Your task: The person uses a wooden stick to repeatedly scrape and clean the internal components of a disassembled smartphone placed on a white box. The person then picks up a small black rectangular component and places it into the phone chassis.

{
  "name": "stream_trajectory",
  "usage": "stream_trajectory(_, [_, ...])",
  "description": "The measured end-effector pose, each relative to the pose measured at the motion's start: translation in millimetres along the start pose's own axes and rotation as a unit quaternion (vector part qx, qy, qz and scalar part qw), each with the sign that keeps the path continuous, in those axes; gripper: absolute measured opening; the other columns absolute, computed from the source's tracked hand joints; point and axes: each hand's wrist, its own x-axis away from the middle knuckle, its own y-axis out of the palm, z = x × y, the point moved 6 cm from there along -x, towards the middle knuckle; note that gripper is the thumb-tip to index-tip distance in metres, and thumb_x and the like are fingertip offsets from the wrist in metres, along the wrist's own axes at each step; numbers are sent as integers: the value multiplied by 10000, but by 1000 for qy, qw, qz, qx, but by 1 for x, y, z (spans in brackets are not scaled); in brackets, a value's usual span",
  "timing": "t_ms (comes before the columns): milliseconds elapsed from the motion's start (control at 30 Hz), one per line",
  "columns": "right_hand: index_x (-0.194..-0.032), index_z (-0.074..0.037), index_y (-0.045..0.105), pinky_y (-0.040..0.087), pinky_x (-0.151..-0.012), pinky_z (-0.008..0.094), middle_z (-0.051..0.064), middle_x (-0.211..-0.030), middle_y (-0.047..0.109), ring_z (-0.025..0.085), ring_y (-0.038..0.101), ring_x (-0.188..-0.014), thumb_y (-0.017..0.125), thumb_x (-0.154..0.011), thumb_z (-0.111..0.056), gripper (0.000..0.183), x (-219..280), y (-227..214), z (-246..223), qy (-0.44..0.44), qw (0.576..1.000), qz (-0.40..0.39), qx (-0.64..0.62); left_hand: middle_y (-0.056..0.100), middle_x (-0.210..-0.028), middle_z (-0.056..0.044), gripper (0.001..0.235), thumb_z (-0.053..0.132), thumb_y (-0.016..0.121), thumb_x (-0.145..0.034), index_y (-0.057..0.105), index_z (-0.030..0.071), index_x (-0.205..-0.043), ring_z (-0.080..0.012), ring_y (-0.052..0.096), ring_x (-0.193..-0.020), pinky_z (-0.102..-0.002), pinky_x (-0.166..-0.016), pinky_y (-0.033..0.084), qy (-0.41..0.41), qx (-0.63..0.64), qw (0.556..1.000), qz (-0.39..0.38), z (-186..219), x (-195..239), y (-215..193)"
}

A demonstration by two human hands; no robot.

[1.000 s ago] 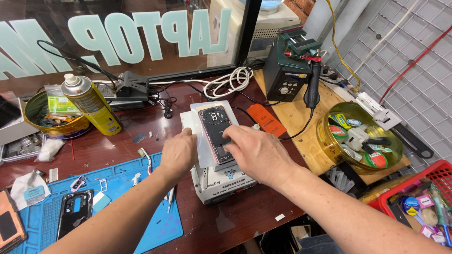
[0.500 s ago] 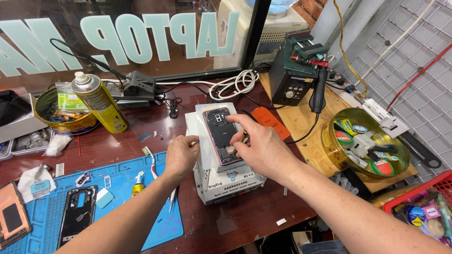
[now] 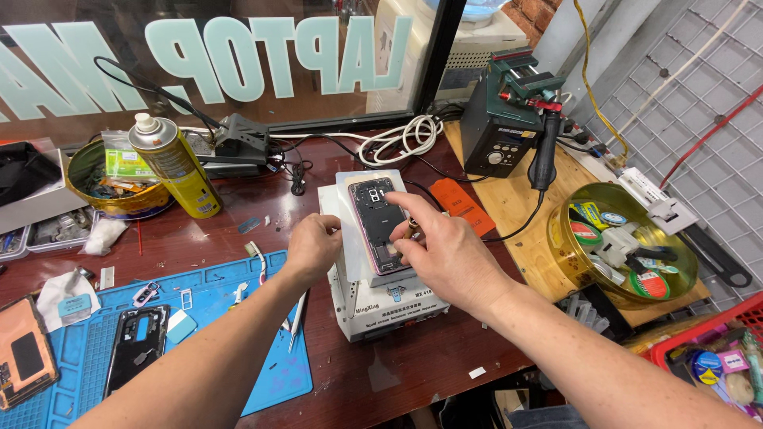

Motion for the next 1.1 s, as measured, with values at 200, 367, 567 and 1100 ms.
stream_trajectory(200, [-1432,-173,497,640,-764,323,63,-997,766,183,793,-824,559,-931,-84,513,2,6,0,15,999,-36,15,781,-858,-165,233,158,653,-899,786,8,-1017,-247,739,-767,-387,-738,583,-81,18,994,-68,-13,-7,6])
stream_trajectory(367, [-1452,-198,484,622,-738,323,47,-970,785,183,788,-801,618,-889,-93,589,2,4,-2,15,999,-38,16,772,-851,-110,216,108,672,-857,772,15,-1024,-173,719,-735,-341,-719,581,-65,40,995,-69,-18,-14,7])
stream_trajectory(567, [-1419,-131,530,625,-685,276,40,-912,758,133,743,-763,690,-887,-85,557,5,-2,9,14,988,48,-144,750,-815,-66,129,100,720,-847,766,6,-924,-131,656,-697,-314,-647,547,-63,108,989,-77,-23,-17,11])
stream_trajectory(1100, [-1437,18,438,639,-775,303,142,-1053,707,189,727,-945,606,-973,-31,496,-27,-28,-14,-8,890,143,-433,655,-917,2,185,209,624,-1005,691,48,-1070,-103,611,-781,-291,-676,509,-89,617,752,-214,57,55,-34])
